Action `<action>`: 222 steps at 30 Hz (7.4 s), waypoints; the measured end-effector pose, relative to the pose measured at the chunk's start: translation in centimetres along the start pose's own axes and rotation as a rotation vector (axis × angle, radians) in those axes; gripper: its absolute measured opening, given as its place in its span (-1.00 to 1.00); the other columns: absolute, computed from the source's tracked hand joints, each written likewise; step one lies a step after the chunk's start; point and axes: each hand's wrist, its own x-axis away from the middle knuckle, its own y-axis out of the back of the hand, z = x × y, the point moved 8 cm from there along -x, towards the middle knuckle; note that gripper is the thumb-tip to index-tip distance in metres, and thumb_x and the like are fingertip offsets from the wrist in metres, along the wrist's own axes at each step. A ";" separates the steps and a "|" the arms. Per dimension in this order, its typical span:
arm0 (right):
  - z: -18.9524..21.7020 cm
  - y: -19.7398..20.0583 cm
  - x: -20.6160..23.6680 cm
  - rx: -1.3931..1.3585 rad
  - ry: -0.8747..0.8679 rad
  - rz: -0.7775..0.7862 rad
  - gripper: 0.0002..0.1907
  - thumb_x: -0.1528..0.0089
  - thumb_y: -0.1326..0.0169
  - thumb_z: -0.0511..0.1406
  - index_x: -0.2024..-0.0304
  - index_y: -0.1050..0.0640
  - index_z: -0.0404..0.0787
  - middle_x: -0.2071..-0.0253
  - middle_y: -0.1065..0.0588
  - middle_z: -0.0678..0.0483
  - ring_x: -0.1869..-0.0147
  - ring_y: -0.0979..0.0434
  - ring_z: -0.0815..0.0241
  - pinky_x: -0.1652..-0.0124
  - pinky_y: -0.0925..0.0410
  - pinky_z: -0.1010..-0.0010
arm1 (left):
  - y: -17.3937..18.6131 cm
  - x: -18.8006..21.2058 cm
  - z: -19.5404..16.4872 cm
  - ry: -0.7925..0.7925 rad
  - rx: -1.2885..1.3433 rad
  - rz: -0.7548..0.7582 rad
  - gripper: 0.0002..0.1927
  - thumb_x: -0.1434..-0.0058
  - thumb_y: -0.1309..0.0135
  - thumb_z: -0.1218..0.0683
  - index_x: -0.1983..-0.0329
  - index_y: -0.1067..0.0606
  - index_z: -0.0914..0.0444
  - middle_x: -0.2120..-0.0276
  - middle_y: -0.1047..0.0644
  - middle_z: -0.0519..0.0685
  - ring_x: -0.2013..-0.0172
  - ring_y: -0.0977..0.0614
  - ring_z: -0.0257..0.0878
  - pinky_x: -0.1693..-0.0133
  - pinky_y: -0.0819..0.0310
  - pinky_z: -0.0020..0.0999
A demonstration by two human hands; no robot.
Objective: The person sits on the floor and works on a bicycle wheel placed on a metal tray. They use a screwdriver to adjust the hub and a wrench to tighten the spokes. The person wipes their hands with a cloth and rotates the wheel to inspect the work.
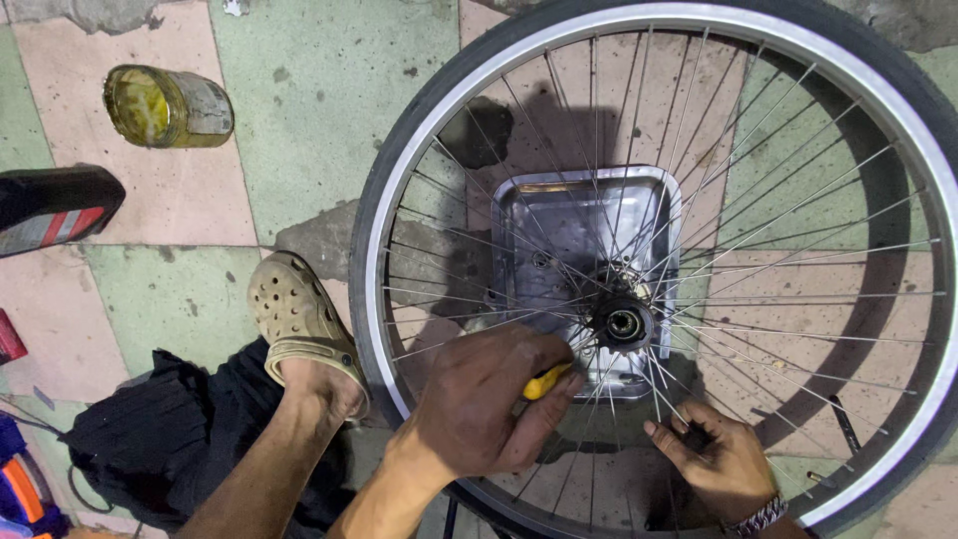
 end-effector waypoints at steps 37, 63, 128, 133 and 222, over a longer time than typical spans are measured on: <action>4.4 2.4 2.2 0.380 0.246 -0.210 -0.28 0.04 -0.34 -0.16 -0.06 -0.47 -0.45 0.03 -0.51 -0.33 0.31 -0.63 -0.24 0.28 -0.51 0.08 | 1.0 0.9 -2.3 0.058 -0.151 -0.092 -0.81 -0.34 -0.22 0.19 0.07 -0.48 0.34 0.30 -0.62 0.08 0.36 -0.70 -0.16 0.33 -0.57 -0.34; 6.5 26.9 13.2 0.003 0.271 -0.088 -0.58 -0.35 -0.05 -0.41 -0.24 -0.56 -0.48 0.34 -0.61 -0.25 0.43 -0.30 0.22 0.44 -0.20 0.38 | 18.6 8.5 -27.9 -0.163 0.277 -1.061 -0.80 -0.61 -0.12 0.10 0.02 -0.42 0.35 0.26 -0.51 -0.05 0.41 -0.49 -0.40 0.34 -0.40 -0.56; -1.0 23.7 23.3 -1.204 0.470 0.162 -0.28 -0.28 0.12 -0.36 -0.49 -0.18 -0.48 0.24 -0.46 -0.16 0.59 -0.27 0.32 0.72 -0.10 0.58 | -3.6 2.3 -10.5 0.601 0.111 -0.234 -0.67 -0.33 0.00 -0.05 0.29 -0.50 0.34 0.53 -0.60 0.05 0.50 -0.68 -0.07 0.38 -0.52 -0.17; 1.3 21.4 25.4 -1.459 0.457 0.163 -0.46 -0.29 0.06 -0.31 -0.31 -0.36 -0.43 0.30 -0.42 0.00 0.58 -0.23 0.40 0.67 -0.07 0.63 | -1.0 9.0 -3.2 0.676 -0.169 -0.247 -0.53 -0.21 0.01 -0.04 -0.13 -0.55 0.23 0.16 -0.61 0.31 0.07 -0.62 0.24 0.05 -0.48 0.01; -6.5 16.7 9.7 -0.024 0.287 -1.107 -0.31 -0.38 -0.13 -0.40 -0.49 -0.21 -0.52 -0.47 -0.24 -0.37 -0.55 -0.21 -0.34 -0.49 -0.05 -0.01 | 3.6 23.3 10.9 1.137 -0.471 -0.737 -0.42 -0.22 -0.19 -0.08 -0.11 -0.46 0.45 0.07 -0.62 0.29 0.04 -0.65 0.14 -0.02 -0.45 -0.07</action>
